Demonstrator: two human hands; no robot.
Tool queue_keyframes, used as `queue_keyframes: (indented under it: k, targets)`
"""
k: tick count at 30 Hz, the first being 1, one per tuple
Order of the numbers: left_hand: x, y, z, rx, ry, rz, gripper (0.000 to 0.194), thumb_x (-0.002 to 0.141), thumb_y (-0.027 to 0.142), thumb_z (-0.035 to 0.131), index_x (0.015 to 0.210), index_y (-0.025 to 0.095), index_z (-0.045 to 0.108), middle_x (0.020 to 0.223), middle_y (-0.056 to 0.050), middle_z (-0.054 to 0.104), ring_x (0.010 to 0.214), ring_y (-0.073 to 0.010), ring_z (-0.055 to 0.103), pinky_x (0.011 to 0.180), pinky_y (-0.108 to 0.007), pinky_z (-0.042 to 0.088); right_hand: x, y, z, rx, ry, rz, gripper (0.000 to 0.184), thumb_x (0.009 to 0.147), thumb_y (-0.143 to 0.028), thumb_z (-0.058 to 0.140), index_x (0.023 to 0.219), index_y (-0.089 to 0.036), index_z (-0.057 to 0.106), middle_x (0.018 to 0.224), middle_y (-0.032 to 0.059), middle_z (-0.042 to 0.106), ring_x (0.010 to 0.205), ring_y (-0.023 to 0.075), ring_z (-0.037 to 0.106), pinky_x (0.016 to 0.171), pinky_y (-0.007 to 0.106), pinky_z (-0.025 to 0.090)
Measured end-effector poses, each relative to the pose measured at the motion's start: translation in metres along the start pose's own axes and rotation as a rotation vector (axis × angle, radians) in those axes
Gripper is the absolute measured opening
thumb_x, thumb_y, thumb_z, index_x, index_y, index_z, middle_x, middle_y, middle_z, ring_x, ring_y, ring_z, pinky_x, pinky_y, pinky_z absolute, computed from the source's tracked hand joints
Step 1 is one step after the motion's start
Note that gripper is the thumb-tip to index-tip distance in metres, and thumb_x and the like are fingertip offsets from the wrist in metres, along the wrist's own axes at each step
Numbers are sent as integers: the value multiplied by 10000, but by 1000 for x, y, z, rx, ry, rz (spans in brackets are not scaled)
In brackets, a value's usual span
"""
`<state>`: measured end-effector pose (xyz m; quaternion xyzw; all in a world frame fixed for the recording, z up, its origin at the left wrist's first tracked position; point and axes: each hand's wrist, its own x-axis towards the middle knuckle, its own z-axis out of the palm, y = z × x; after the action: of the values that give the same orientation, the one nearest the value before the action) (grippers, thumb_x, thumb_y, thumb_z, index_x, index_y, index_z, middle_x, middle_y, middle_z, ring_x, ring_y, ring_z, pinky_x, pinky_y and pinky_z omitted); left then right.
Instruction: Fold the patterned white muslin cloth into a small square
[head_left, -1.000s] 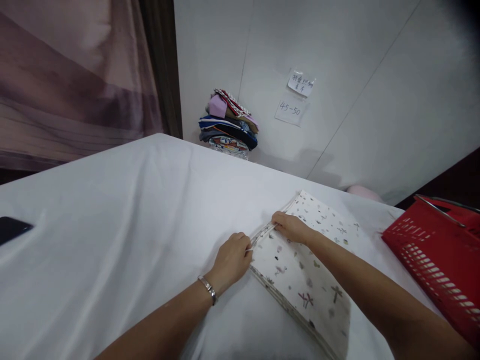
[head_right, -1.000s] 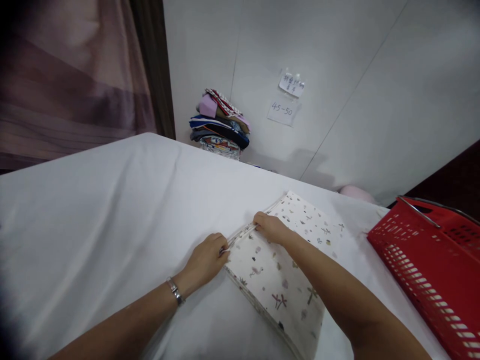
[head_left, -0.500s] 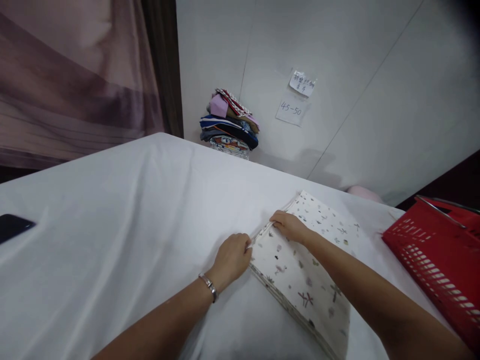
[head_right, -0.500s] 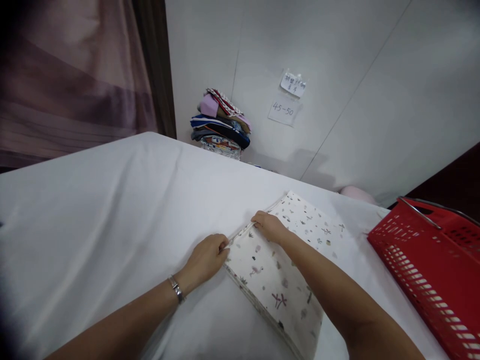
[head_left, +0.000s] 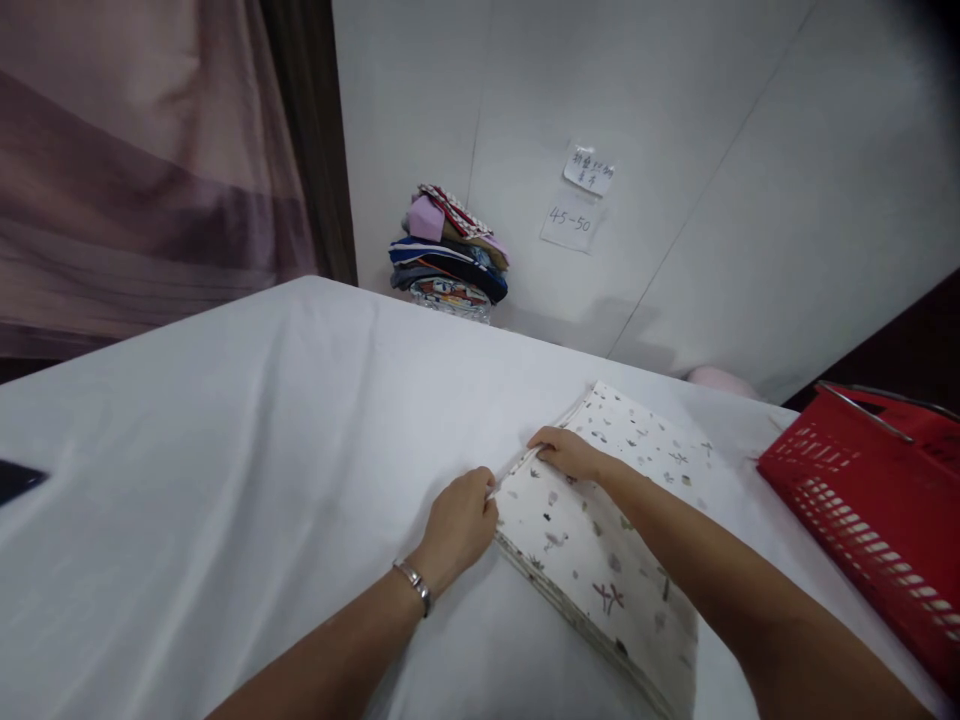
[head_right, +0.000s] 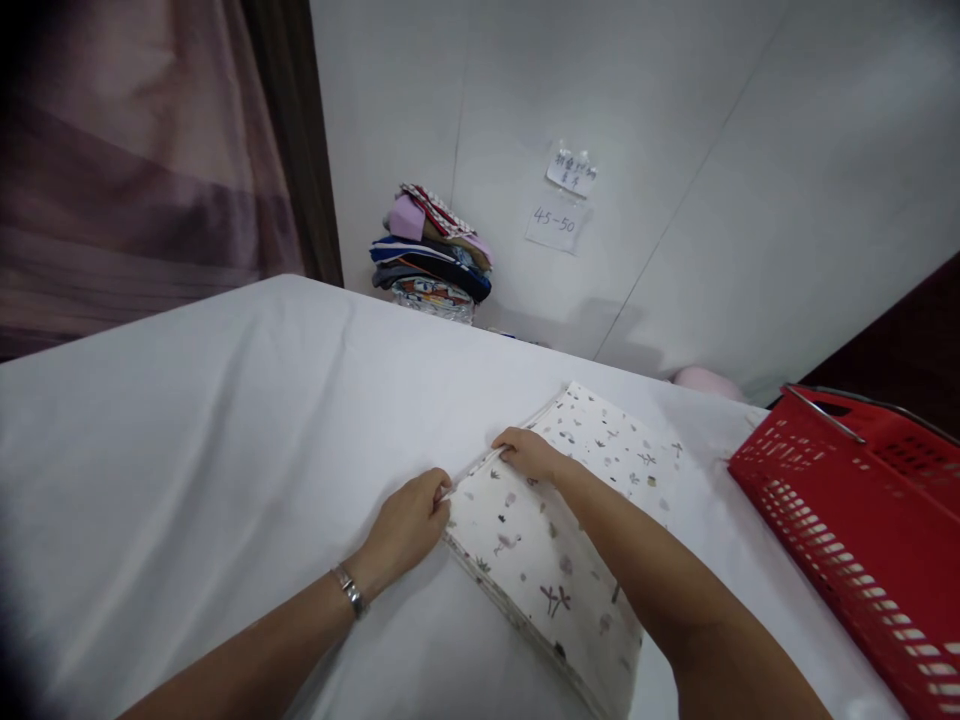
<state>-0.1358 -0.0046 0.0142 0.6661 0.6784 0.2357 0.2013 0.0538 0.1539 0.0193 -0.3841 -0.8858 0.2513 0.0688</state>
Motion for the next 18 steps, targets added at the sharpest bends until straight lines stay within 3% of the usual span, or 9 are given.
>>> queue_keyframes:
  k: [6,11,14,18]
  targets:
    - [-1,-1,3,-5,-4,86,432,786,96,372,1192,229,438,1192,-49,504,1006,-162,519,832,-295,404,4,8,-5,260,-104,72,287,730,-144,558,996,-209,644,909,10,650,831,145,587,785,283,476]
    - [3,-7,12,77,-28,256,683,700,-32,345,1311,271,392,1438,-1,310,1294,-187,292,1028,-374,292,10,3,-5,370,-80,172,201,671,-117,603,841,-190,681,806,-8,655,731,128,575,694,249,483]
    - [5,-10,10,71,-114,345,636,685,-36,353,1224,267,501,1402,5,383,1271,-164,343,1029,-359,301,15,2,-3,400,-66,210,223,635,-116,632,842,-184,679,811,-8,652,617,97,539,554,206,455]
    - [8,0,-5,78,-142,325,525,713,0,371,1121,257,578,1336,-6,468,1211,-160,420,997,-347,339,19,3,-2,463,-60,254,242,602,-108,646,834,-172,675,772,-12,640,499,58,469,437,171,378]
